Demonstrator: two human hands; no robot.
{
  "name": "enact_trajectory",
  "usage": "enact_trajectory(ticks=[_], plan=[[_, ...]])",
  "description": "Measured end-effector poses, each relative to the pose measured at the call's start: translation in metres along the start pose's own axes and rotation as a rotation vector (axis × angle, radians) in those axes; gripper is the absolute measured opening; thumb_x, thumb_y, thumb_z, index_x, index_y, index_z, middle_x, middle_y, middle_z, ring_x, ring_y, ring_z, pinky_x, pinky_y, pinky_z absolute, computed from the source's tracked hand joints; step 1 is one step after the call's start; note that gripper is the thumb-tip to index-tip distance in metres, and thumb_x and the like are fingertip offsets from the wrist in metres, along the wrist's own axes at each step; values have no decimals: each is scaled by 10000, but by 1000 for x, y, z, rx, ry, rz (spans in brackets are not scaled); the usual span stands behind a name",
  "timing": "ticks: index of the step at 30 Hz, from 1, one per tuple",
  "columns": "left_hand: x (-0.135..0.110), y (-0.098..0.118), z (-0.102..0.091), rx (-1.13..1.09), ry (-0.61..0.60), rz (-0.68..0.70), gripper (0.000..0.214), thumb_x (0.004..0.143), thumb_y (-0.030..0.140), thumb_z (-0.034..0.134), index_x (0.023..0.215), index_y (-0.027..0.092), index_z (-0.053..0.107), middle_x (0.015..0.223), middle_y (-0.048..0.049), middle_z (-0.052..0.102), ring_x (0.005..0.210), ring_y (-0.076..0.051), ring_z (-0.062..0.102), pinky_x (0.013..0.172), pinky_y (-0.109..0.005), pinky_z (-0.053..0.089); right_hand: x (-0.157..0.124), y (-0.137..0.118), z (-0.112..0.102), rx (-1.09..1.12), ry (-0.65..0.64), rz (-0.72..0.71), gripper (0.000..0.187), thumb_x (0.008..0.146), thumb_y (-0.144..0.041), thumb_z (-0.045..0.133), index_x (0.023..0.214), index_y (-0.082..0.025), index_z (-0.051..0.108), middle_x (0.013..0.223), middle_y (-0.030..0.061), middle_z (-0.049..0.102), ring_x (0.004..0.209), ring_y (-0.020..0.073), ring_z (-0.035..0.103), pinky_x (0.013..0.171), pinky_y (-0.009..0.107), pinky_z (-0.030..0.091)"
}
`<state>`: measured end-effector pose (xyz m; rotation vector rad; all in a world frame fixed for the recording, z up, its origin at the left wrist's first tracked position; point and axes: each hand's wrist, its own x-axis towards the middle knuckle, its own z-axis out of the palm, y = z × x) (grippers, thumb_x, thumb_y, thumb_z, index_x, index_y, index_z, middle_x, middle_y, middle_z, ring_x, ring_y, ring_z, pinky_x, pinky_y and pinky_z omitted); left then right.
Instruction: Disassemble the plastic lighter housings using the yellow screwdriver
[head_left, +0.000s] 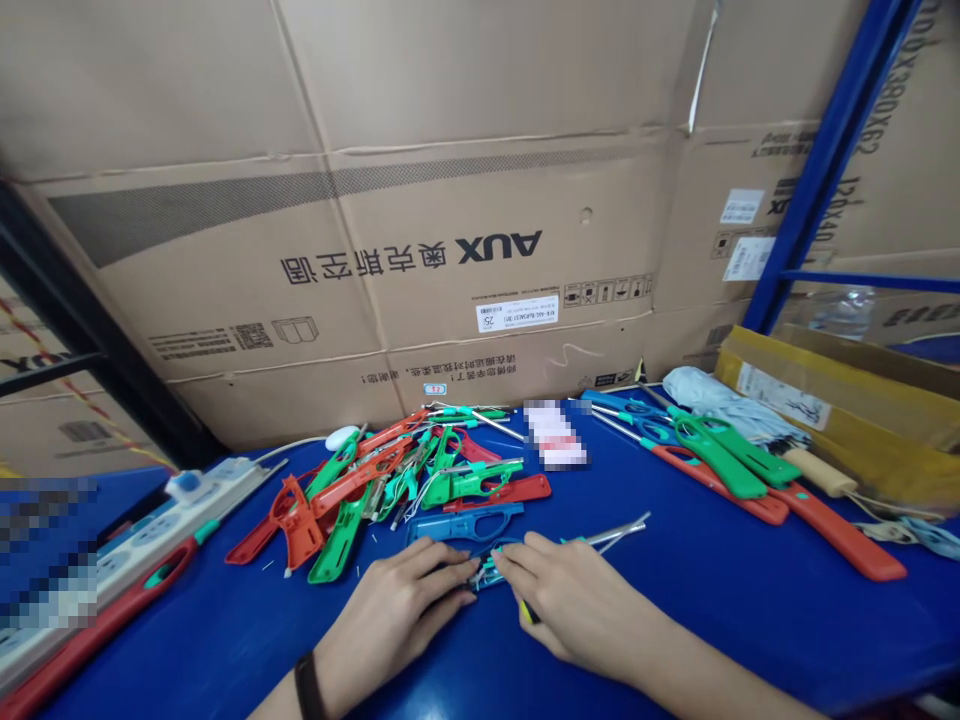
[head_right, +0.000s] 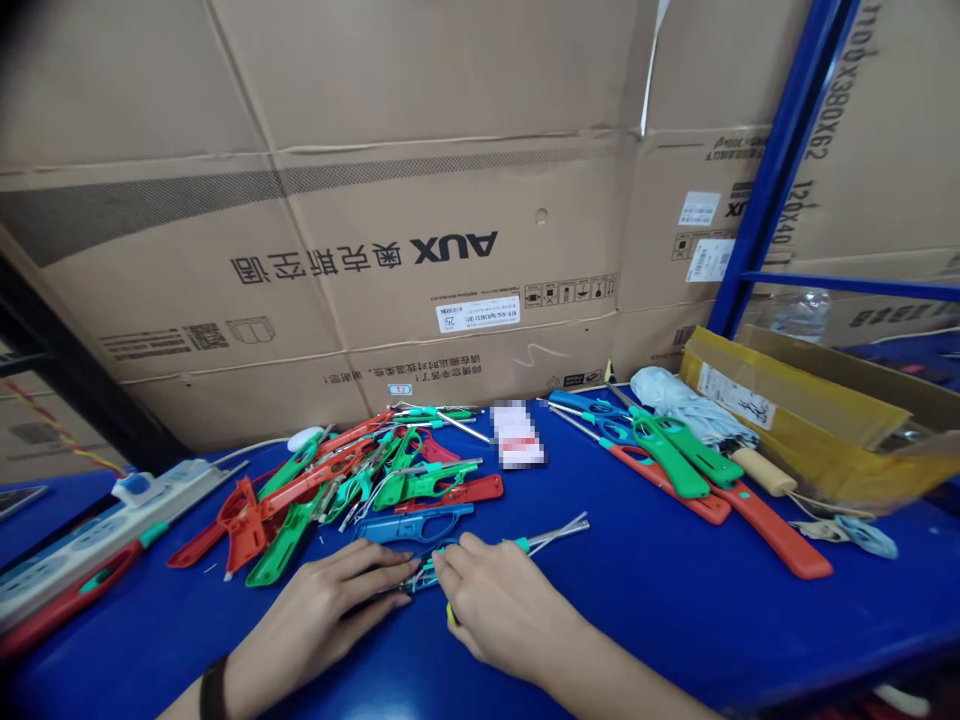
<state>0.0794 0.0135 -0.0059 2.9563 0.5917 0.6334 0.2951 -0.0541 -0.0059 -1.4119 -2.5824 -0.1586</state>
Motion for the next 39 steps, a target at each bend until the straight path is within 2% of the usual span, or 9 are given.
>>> enact_trajectory(ticks=[4,10,18,22,24,27,33,36,39], plan=[[2,-4,-1,-49,-4,15,241,937,276,475,1120,245,628,979,-35,683,873,-167,655,745,-265,562,0,-2,-3,15,-34,-49,324,811,-202,495,1118,-128,567,1043,80,657,882,222,589,574,295,464],[-2,-9,5,-75,9,-8,250,928,297,495,1149,254,603,1013,-28,678,896,-166,654,777,-265,559,-10,-2,-7,110,-41,32,421,803,-235,501,1221,-177,509,1145,60,631,989,225,574,692,298,467],[-2,-17,11,-75,-4,45,266,944,304,462,1176,255,581,975,-27,670,854,-157,660,746,-232,554,6,0,-21,154,-98,59,209,765,-293,528,903,-202,655,921,10,649,806,181,614,610,260,414],[-2,-17,9,-87,-26,27,269,940,308,469,1180,258,581,997,-34,656,893,-171,647,770,-258,544,14,7,-27,159,-119,48,187,755,-294,537,801,-196,690,925,23,631,757,175,615,634,261,405],[-2,-15,7,-95,-54,6,266,941,302,468,1176,255,584,1010,-36,650,909,-176,642,781,-268,540,16,14,-30,207,-150,25,204,759,-295,540,833,-212,711,948,19,619,766,176,618,650,262,413],[-1,-11,4,-116,-94,-23,255,935,302,480,1160,256,591,1041,-34,643,934,-174,636,805,-268,532,17,24,-34,283,-179,8,323,754,-272,563,1052,-271,687,1091,24,582,850,187,620,719,273,432],[10,-20,-19,-84,-71,-105,337,844,448,589,1126,266,617,1125,-44,612,990,-203,618,869,-319,509,10,40,-50,336,56,119,399,777,-146,516,1123,-301,638,1178,28,536,931,171,593,782,272,437],[21,-37,-33,30,-83,-128,201,913,322,505,1000,240,667,1067,-47,606,985,-194,599,869,-336,491,-1,45,-56,294,140,197,350,816,-144,475,1072,-302,654,1134,23,553,796,140,595,708,260,439],[31,-51,-40,143,-188,-59,193,796,303,657,972,224,680,1042,-56,588,990,-224,576,883,-368,471,-18,47,-58,273,115,221,349,797,-112,469,1028,-289,662,1090,20,570,755,133,593,667,248,436]])
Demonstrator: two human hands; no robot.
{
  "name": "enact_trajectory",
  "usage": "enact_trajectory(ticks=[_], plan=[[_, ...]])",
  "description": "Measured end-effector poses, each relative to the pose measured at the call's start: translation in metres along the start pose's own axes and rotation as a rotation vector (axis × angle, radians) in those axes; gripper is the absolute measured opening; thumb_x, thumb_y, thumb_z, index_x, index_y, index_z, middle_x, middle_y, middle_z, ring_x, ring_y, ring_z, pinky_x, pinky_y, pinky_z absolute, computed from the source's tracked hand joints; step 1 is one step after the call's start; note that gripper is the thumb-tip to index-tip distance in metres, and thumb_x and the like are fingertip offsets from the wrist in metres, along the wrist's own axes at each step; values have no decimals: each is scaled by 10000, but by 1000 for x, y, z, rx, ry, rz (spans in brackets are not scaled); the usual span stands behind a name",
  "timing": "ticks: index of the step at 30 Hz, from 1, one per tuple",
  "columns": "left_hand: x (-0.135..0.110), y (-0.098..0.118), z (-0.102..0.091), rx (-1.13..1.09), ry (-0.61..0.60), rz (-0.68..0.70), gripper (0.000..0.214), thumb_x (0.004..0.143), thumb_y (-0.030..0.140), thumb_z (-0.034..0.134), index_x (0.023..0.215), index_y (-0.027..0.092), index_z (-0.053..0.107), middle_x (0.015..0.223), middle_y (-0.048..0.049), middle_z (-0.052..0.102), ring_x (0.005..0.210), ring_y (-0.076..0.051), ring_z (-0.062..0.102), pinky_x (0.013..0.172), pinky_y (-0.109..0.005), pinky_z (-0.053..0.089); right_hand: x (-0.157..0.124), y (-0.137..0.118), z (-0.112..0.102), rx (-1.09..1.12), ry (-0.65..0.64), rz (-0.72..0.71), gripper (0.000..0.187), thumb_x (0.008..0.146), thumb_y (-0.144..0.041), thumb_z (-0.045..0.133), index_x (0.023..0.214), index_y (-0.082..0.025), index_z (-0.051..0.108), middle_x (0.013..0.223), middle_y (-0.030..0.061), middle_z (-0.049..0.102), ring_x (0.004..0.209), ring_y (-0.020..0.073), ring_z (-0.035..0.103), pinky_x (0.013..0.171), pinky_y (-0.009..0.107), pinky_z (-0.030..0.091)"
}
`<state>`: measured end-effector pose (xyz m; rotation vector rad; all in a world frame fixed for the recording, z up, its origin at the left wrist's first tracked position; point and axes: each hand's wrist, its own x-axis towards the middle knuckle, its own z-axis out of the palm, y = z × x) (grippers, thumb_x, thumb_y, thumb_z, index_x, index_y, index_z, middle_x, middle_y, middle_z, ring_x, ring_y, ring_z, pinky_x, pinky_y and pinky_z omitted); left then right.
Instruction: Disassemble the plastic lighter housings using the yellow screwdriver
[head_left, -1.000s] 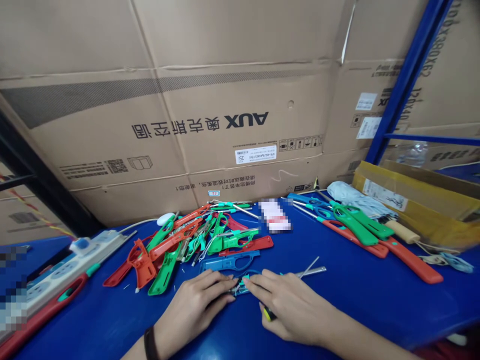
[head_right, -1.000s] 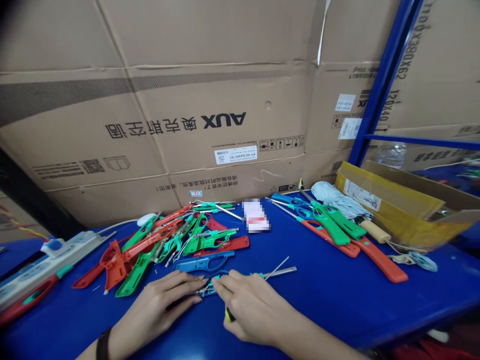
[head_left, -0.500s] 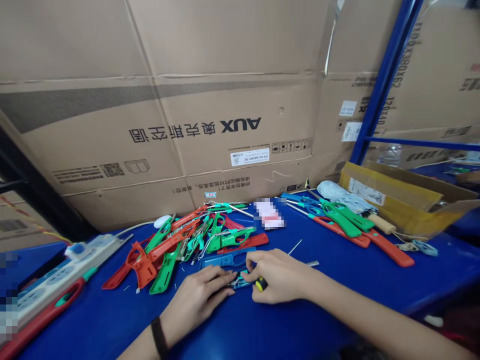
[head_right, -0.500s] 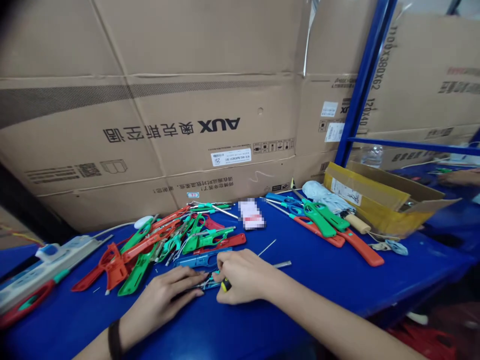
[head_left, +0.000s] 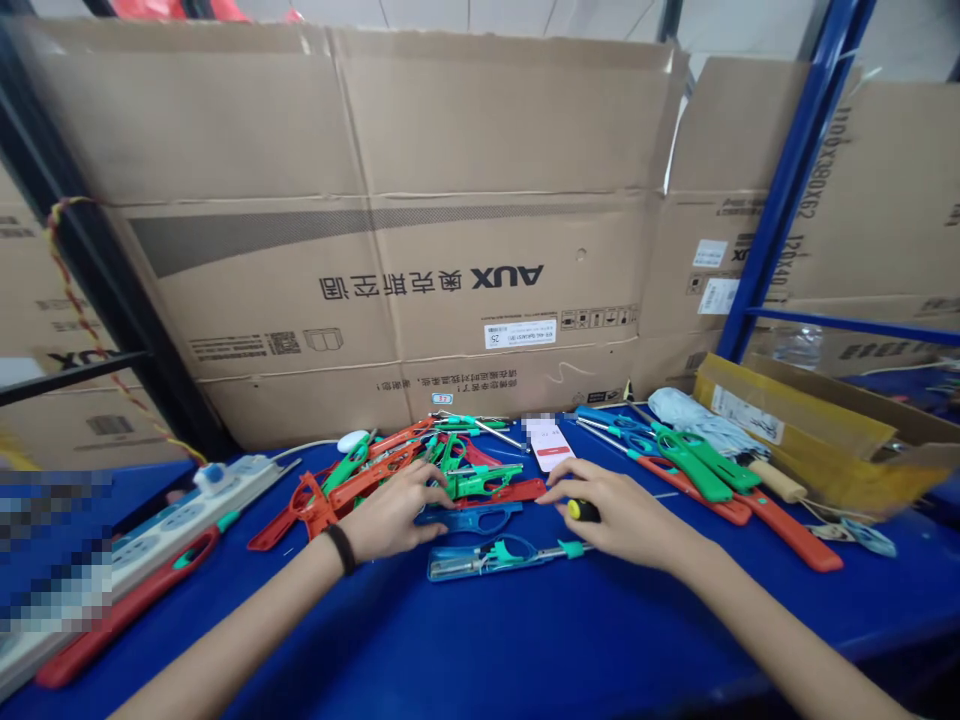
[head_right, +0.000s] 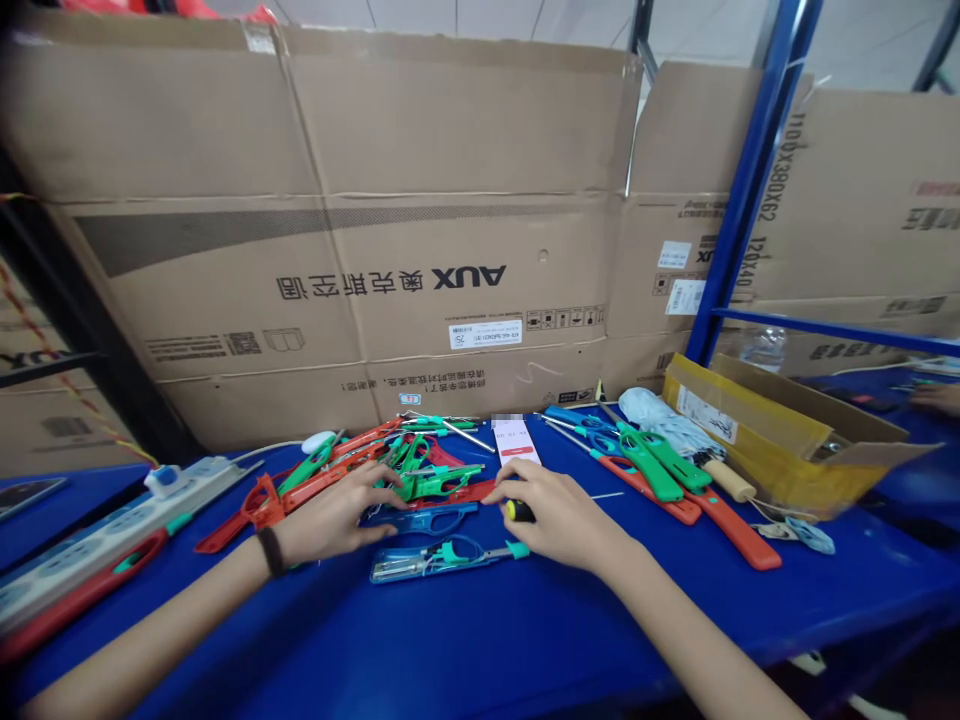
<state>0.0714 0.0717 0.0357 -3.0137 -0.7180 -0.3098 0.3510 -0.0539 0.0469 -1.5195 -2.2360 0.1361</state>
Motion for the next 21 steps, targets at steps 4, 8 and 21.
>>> enact_trajectory(ticks=[4,8,21], plan=[[8,-1,0,38,-18,41,256,690,351,743,911,228,703,995,-54,594,965,-252,567,872,-394,462,-25,4,-1,-28,-47,29,365,803,-106,455,1042,-297,654,1075,23,579,770,139,602,682,253,448],[8,7,6,95,-9,90,109,746,223,670,847,216,712,889,-38,621,938,-230,574,1003,-435,359,-45,5,-2,-48,-55,61,335,832,-117,436,1024,-287,650,1058,32,589,833,159,606,697,262,464],[-12,33,-2,-486,187,-242,316,945,407,397,847,173,586,770,1,593,707,-148,565,655,-254,460,-19,-10,17,-196,145,-118,536,870,-243,542,1373,-248,359,1320,61,536,1084,218,566,751,331,541]])
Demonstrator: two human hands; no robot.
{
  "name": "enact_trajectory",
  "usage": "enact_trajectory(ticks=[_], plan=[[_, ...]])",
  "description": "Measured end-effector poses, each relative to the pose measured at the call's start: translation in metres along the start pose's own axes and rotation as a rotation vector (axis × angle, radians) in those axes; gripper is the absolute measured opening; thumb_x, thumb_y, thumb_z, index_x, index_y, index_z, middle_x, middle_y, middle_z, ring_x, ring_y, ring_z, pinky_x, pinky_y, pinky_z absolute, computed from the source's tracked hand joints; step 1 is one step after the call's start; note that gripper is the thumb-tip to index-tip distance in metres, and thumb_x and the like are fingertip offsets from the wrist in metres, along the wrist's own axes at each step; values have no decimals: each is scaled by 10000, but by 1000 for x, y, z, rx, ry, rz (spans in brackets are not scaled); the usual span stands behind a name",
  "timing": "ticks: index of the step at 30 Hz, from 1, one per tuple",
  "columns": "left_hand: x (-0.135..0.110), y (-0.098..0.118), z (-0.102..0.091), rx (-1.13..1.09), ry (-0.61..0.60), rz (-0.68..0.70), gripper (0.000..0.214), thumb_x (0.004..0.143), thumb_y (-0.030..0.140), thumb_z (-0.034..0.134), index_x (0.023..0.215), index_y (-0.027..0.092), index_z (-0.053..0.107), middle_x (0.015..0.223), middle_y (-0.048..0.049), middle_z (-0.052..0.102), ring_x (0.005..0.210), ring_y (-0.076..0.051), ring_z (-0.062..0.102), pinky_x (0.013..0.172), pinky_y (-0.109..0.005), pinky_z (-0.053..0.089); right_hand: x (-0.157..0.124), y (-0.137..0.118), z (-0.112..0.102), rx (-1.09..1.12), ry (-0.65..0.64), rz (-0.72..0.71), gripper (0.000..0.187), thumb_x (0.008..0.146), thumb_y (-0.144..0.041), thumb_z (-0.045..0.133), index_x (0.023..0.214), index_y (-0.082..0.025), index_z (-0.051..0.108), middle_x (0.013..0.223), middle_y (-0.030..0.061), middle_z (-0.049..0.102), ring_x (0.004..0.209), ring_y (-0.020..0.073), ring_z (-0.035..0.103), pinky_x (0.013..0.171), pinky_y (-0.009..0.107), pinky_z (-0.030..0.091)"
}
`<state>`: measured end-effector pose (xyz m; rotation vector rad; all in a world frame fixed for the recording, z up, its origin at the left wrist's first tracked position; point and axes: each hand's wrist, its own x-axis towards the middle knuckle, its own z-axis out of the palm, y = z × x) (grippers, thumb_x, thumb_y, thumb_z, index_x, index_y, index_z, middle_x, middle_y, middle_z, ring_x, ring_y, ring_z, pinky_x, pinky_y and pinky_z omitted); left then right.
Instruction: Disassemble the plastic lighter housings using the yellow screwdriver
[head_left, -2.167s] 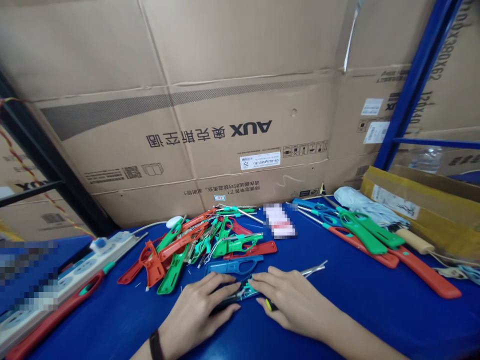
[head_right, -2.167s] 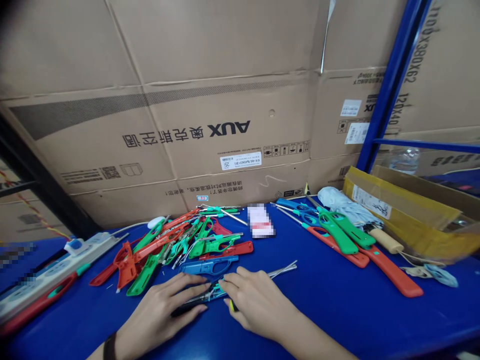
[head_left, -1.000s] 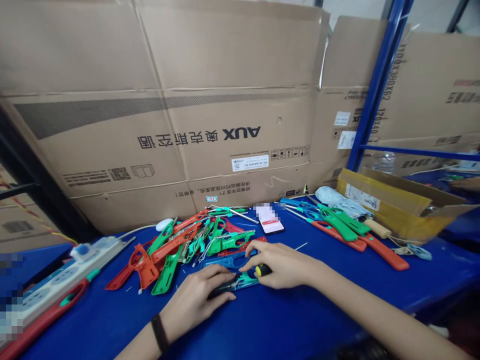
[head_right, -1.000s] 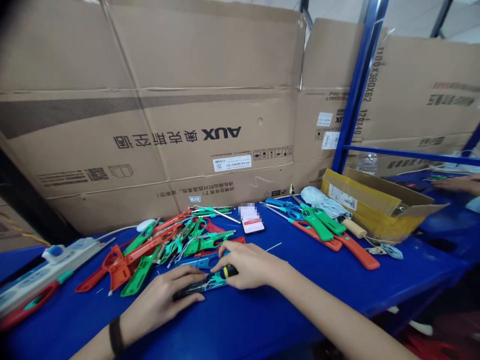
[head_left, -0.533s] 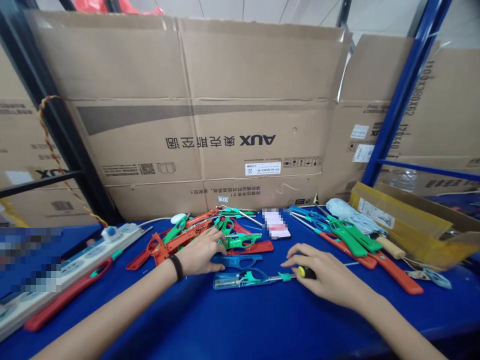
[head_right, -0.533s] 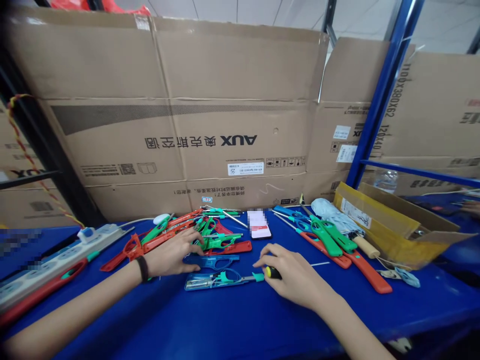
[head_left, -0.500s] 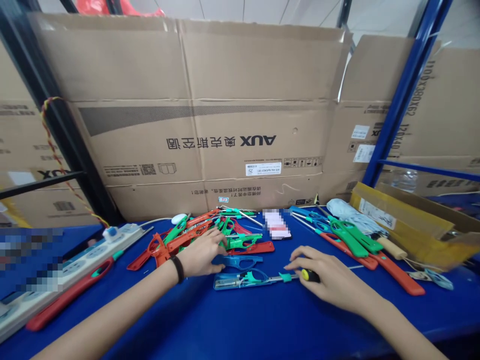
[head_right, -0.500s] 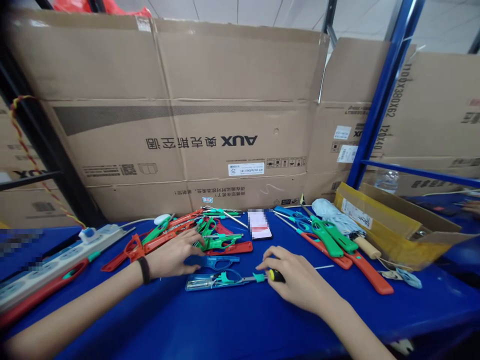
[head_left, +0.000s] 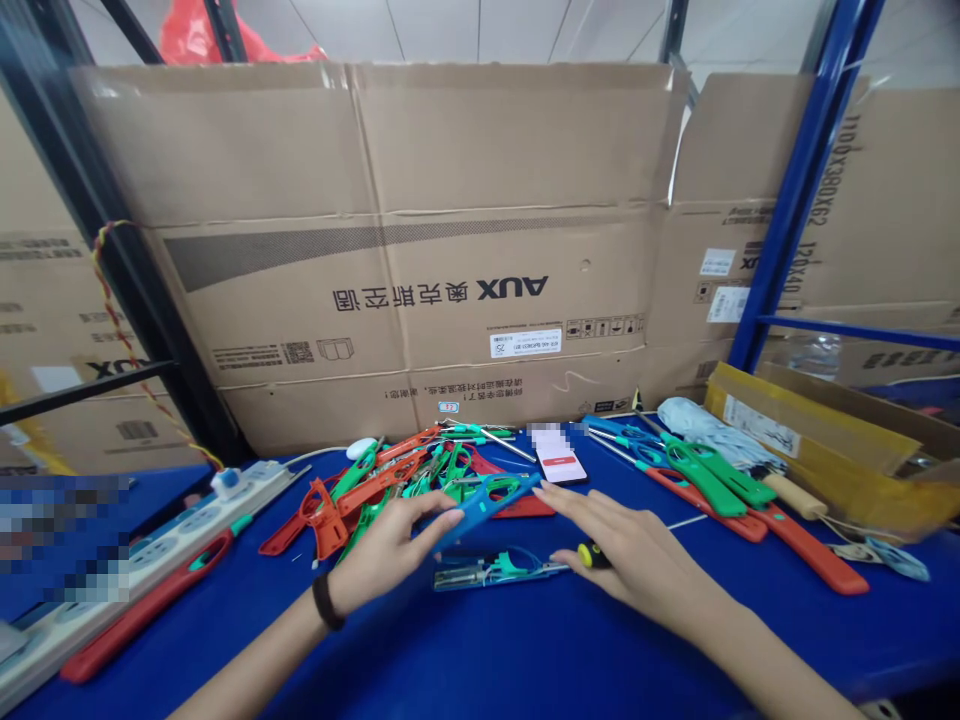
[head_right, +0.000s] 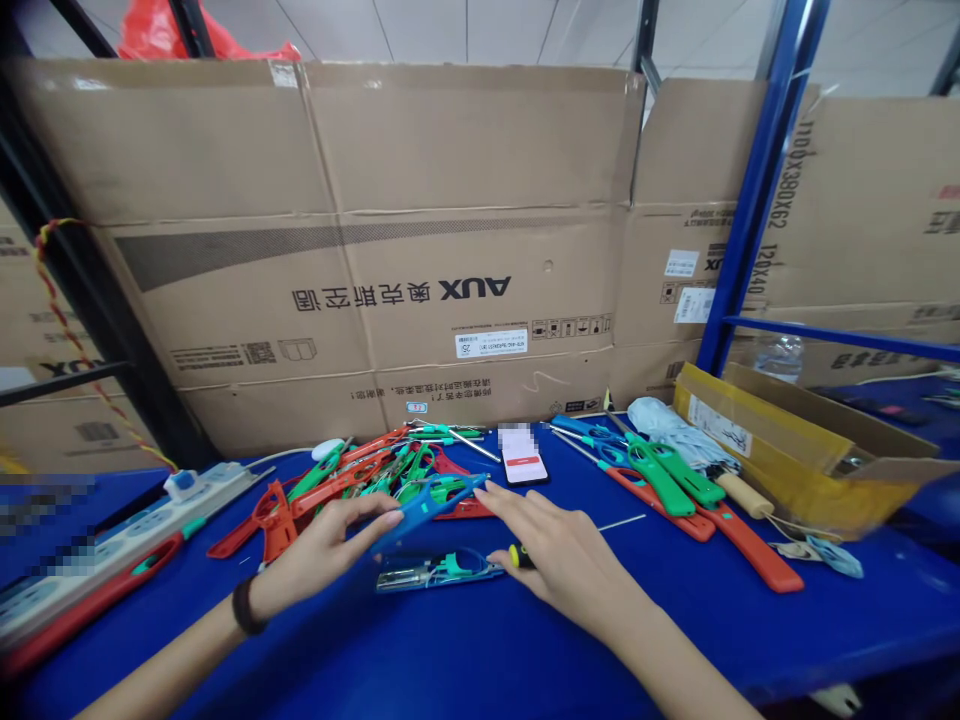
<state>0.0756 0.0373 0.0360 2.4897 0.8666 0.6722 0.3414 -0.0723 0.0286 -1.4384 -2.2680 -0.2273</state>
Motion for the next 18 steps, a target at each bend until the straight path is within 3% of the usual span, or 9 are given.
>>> enact_trajectory(ticks=[4,7,13,16,18], plan=[[-3,14,7,-338,-187,-152,412,900,523,413,813,152,569,685,26,498,579,-112,502,523,-213,436,7,-3,10,-56,84,-38,500,879,-152,478,1362,-240,384,1278,79,563,1058,203,587,705,288,539],[0,13,11,-454,-308,-178,453,878,563,426,816,141,576,639,37,460,505,-93,456,475,-205,411,5,0,7,-78,43,-22,505,841,-88,477,1317,-255,452,1227,76,590,1027,205,603,664,270,523],[11,2,16,-379,-316,-93,471,904,520,417,721,134,616,578,35,486,512,-92,419,493,-199,361,-5,0,2,76,-98,-28,327,909,-296,505,1232,-276,552,990,37,680,907,183,619,672,254,470],[9,2,17,-346,-261,-57,366,908,472,451,998,178,649,827,-5,640,703,-136,558,650,-233,447,-5,-2,6,155,-156,1,258,925,-287,479,1142,-301,617,914,18,688,851,171,619,693,252,443],[4,3,17,-244,-171,-9,356,864,458,542,1131,231,602,1029,-19,648,888,-174,588,796,-278,454,-2,-2,8,199,-167,33,238,915,-294,497,1109,-296,634,906,13,688,832,170,612,692,250,433]])
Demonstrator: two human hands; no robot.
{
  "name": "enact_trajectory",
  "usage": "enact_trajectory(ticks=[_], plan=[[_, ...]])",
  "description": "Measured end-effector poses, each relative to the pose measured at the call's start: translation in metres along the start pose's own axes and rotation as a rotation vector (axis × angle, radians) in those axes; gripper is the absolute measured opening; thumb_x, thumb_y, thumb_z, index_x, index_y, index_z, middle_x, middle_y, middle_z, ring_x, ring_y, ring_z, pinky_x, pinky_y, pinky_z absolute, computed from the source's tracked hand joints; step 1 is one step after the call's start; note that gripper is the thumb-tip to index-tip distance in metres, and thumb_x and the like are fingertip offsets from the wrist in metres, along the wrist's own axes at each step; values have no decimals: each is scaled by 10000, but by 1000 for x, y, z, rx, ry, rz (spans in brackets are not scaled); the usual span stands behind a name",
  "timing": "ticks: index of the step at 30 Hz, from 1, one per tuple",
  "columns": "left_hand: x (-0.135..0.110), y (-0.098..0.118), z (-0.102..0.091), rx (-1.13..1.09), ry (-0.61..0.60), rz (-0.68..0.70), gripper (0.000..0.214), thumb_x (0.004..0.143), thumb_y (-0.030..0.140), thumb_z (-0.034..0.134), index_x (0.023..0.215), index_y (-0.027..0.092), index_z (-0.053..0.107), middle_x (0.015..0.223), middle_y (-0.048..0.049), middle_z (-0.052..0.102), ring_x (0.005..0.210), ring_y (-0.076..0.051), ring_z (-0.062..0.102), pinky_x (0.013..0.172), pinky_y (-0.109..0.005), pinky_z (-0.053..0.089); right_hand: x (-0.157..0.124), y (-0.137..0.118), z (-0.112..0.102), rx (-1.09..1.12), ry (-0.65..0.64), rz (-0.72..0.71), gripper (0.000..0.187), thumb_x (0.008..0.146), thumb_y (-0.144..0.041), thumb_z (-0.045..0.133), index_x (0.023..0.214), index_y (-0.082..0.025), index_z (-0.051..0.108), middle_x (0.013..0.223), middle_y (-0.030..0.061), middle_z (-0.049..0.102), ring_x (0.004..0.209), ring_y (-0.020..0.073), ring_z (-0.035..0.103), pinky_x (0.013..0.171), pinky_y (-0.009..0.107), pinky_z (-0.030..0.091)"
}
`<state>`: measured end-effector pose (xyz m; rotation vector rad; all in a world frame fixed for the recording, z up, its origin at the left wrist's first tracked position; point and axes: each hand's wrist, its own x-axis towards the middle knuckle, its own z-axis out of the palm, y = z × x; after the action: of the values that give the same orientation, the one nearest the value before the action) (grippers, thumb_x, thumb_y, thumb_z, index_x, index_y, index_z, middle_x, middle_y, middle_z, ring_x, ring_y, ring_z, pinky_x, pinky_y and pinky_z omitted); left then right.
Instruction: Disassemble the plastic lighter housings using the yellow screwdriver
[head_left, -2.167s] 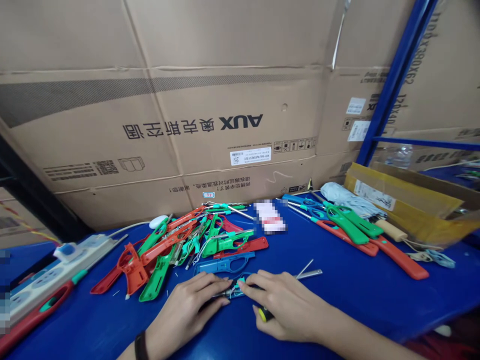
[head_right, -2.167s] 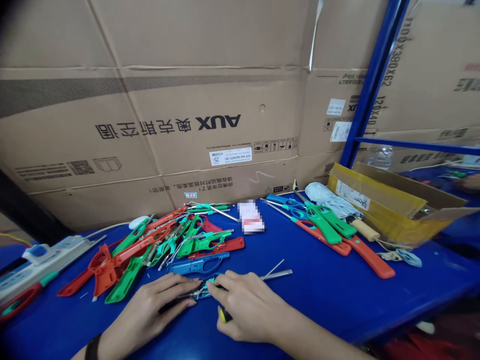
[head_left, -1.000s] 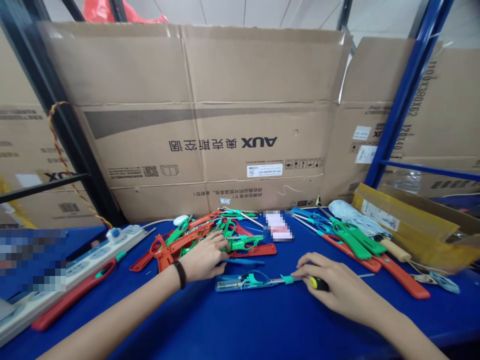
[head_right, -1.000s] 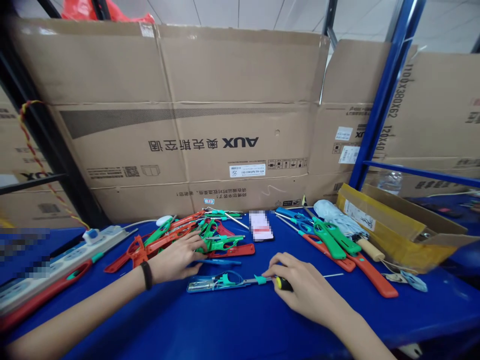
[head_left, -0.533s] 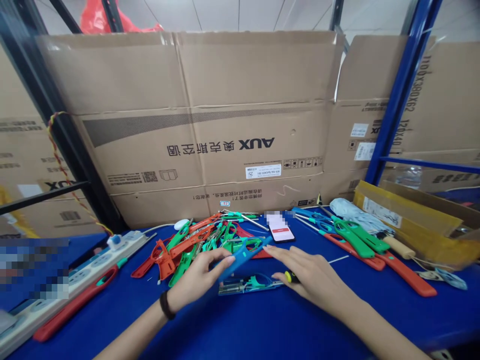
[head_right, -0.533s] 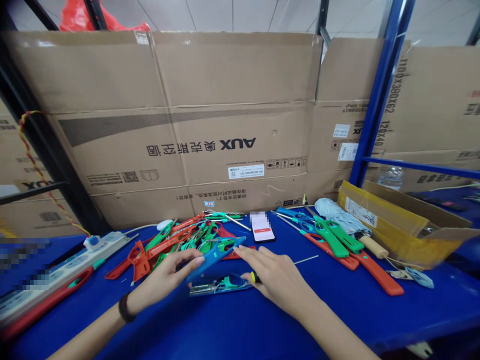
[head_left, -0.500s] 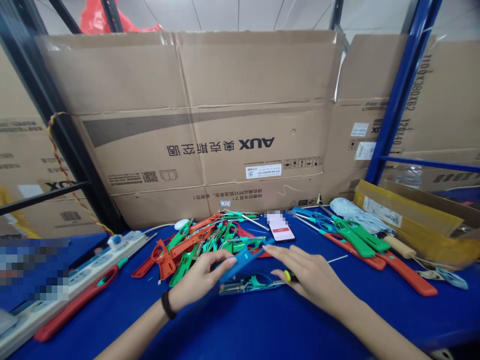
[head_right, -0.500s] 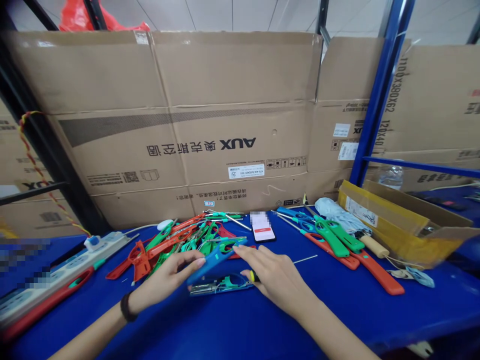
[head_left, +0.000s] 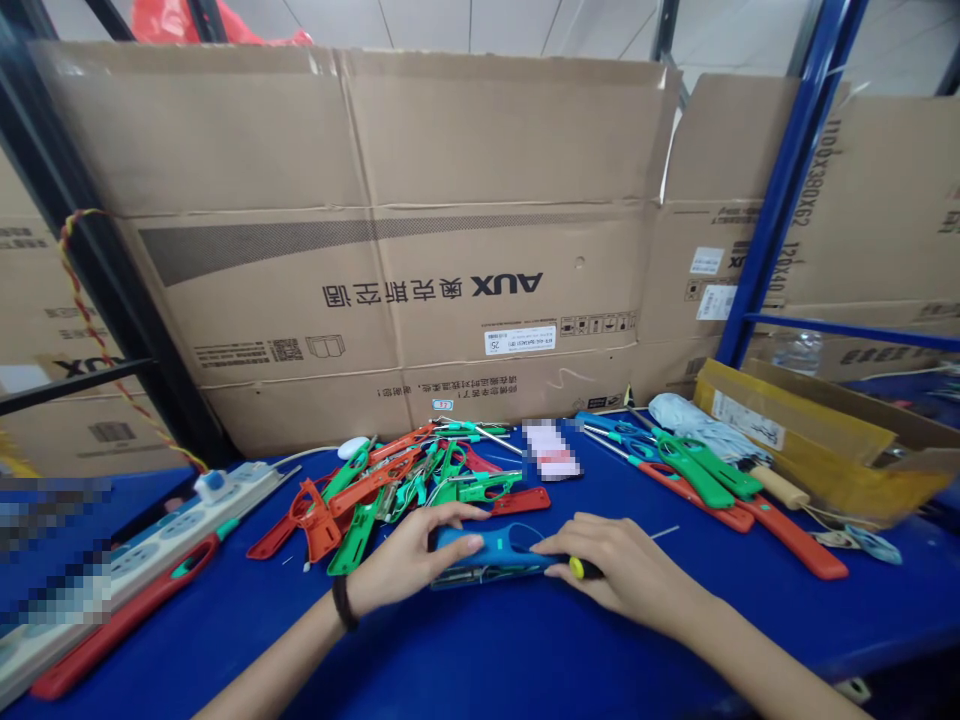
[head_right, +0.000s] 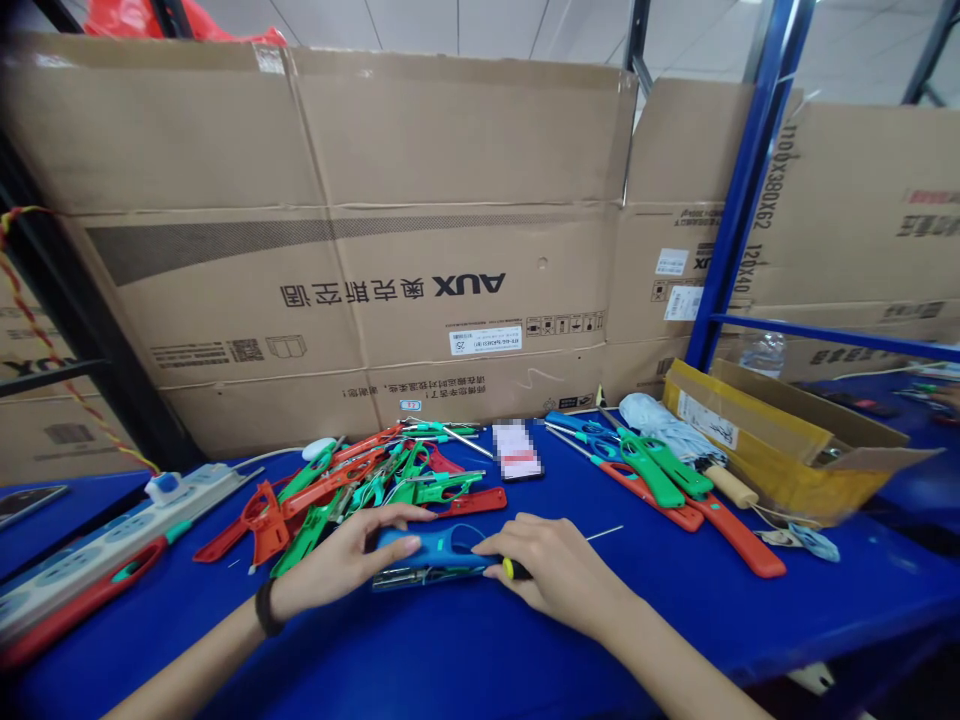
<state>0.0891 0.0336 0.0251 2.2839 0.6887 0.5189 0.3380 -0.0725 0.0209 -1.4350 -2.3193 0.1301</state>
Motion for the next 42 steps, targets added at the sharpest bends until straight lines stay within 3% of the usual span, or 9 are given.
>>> enact_trajectory(ticks=[5,10,16,24,30,42], plan=[[-15,-7,2,331,115,52,313,768,485,656,970,246,676,937,-27,640,861,-199,603,777,-306,472,12,0,0,40,-30,37,225,879,-305,558,1084,-309,652,900,-5,692,807,163,600,672,243,416],[-23,-17,3,283,47,22,471,657,543,731,1006,234,666,889,-20,630,781,-178,596,713,-287,486,21,-3,2,62,-77,17,156,860,-284,580,984,-272,674,881,2,681,822,168,598,694,247,416],[-20,-22,2,268,83,38,334,764,468,670,1013,246,670,970,-35,607,898,-195,583,813,-332,475,21,-2,4,36,-68,58,173,873,-296,562,1014,-288,661,900,-1,676,820,160,601,664,243,410],[-24,-35,2,250,61,52,346,756,471,675,1010,236,670,995,-39,619,923,-202,586,848,-340,477,17,4,12,54,-87,83,157,842,-313,606,986,-306,670,930,-12,679,866,173,599,679,249,421],[-23,-30,3,257,59,31,317,771,442,671,1018,243,667,976,-34,629,913,-198,588,827,-328,483,16,3,14,106,-93,96,187,836,-373,607,1002,-310,666,993,-7,664,899,175,604,712,258,430],[-27,-39,-3,480,24,122,313,840,447,588,1106,290,637,1028,-40,609,938,-206,590,836,-315,500,22,4,22,81,-78,73,175,866,-349,574,982,-275,682,945,-7,690,884,170,603,735,250,433]])
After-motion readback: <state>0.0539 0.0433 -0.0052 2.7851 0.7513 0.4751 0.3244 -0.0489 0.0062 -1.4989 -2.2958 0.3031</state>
